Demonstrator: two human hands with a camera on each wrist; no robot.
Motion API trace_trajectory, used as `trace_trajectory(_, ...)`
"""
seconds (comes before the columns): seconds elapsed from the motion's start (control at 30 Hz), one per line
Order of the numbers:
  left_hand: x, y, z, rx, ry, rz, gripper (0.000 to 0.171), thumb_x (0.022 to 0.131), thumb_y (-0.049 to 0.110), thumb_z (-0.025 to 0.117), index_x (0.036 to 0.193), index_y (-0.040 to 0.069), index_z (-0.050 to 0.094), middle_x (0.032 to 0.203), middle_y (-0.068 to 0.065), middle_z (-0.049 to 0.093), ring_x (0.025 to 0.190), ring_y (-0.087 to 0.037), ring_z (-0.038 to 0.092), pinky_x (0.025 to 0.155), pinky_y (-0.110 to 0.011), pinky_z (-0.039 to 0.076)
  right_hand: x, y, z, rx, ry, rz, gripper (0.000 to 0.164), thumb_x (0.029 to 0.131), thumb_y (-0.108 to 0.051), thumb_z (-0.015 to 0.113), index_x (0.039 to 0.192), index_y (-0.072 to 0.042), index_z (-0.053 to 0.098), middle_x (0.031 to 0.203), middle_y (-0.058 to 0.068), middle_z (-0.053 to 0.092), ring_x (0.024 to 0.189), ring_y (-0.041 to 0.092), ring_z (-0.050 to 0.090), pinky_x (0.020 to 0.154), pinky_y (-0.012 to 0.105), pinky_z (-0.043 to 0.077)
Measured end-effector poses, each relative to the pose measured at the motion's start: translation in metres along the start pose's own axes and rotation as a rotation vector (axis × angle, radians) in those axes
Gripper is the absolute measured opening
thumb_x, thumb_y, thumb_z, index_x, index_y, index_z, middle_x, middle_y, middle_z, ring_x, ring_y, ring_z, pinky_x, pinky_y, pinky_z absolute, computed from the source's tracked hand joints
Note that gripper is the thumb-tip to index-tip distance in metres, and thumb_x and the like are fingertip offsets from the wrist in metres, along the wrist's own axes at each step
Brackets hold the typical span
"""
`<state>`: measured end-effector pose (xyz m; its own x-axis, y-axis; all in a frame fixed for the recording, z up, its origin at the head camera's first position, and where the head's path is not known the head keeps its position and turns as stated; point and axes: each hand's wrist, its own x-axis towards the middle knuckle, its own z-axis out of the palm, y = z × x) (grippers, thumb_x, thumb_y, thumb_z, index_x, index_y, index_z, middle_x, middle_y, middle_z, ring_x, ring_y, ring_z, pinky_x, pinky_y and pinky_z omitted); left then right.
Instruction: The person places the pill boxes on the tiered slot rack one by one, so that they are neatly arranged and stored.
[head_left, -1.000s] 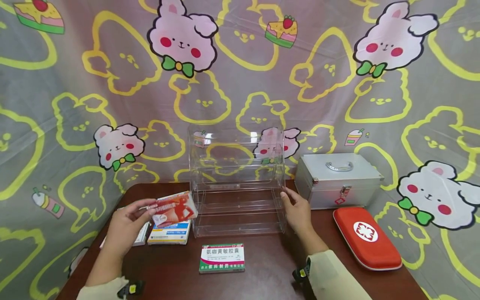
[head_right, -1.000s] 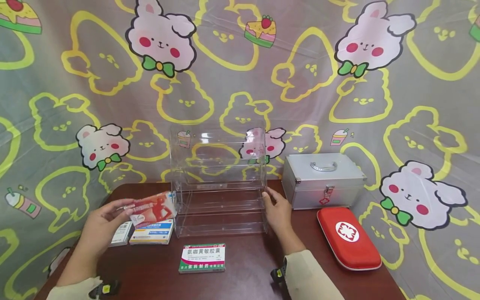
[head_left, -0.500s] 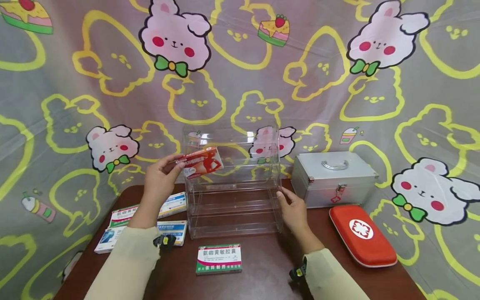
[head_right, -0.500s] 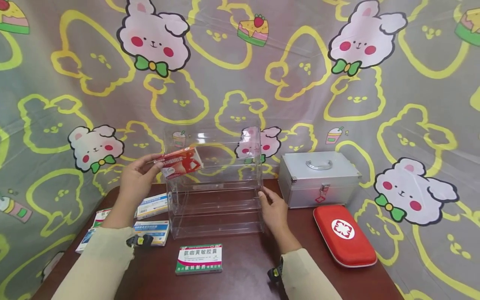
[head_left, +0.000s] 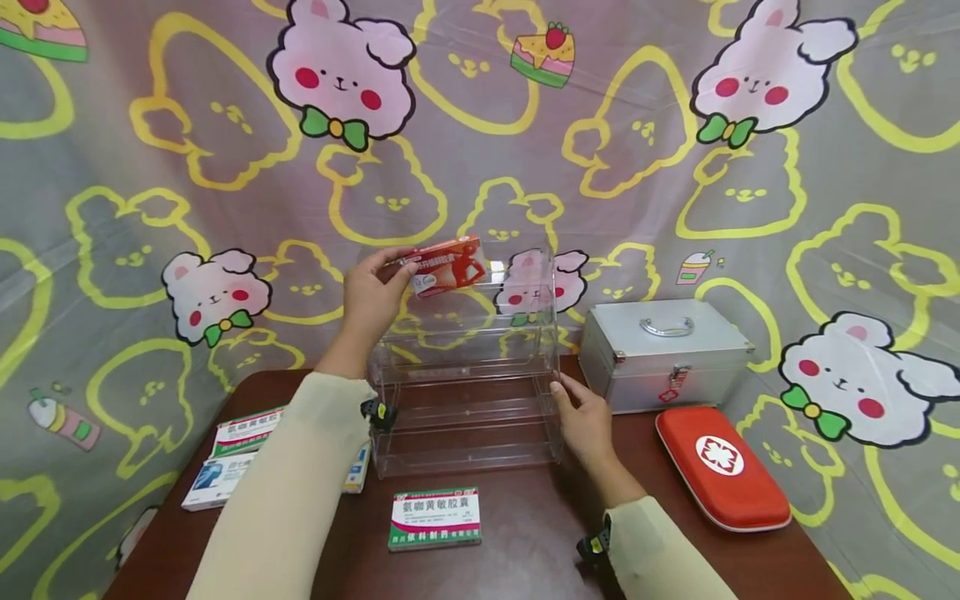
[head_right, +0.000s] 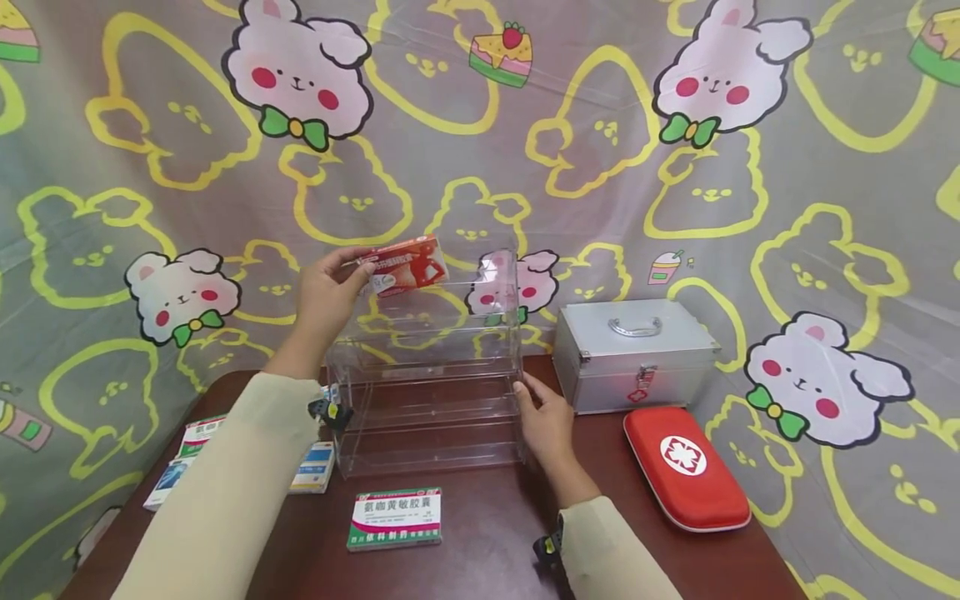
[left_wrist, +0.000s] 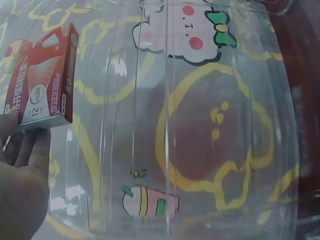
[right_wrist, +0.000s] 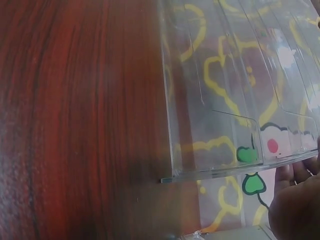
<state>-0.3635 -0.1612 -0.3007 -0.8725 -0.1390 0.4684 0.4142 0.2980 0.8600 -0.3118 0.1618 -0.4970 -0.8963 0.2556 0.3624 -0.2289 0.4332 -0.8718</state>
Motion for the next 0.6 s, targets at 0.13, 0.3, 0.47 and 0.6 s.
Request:
trace_trajectory(0.13,0.02,0.005,0.013,0.006,0.006,0.014,0.032,0.105,0.023,0.076,0.134,0.011,0.077,0.135,-0.015,0.076,0.123,-0.022,0.075,0.09,-0.023,0.062,0.0,0.001,0.0,0.013,0.004,-0.007,0.037,0.106,-0.023,0.075,0.137,-0.002,0.075,0.132,0.02,0.076,0.127,0.04,0.072,0.111,0.057,0.055)
trace_trajectory(0.3,0.036,0.009,0.022,0.013,0.022,0.031,0.029,0.105,0.021,0.075,0.132,0.012,0.078,0.136,-0.012,0.076,0.126,-0.024,0.074,0.091,-0.027,0.061,0.0,0.001,0.001,0.015,-0.004,-0.01,0.037,0.106,-0.023,0.075,0.137,-0.003,0.075,0.132,0.019,0.076,0.127,0.039,0.073,0.111,0.056,0.056)
trace_trajectory(0.47,0.044,0.013,0.035,0.001,0.021,0.013,0.029,0.105,0.016,0.075,0.133,0.008,0.077,0.136,-0.014,0.076,0.126,-0.024,0.074,0.091,-0.024,0.061,0.0,0.0,0.0,0.026,-0.015,0.005,0.037,0.106,-0.023,0.075,0.137,-0.004,0.075,0.132,0.018,0.076,0.126,0.038,0.073,0.11,0.056,0.056)
trace_trajectory(0.6,0.049,0.013,0.046,-0.009,0.024,-0.005,0.029,0.105,0.013,0.074,0.133,0.008,0.076,0.138,-0.013,0.075,0.127,-0.023,0.074,0.094,-0.029,0.063,0.001,0.0,-0.001,0.016,-0.017,0.009,0.038,0.106,-0.024,0.074,0.138,-0.004,0.075,0.134,0.018,0.076,0.127,0.039,0.072,0.111,0.056,0.055)
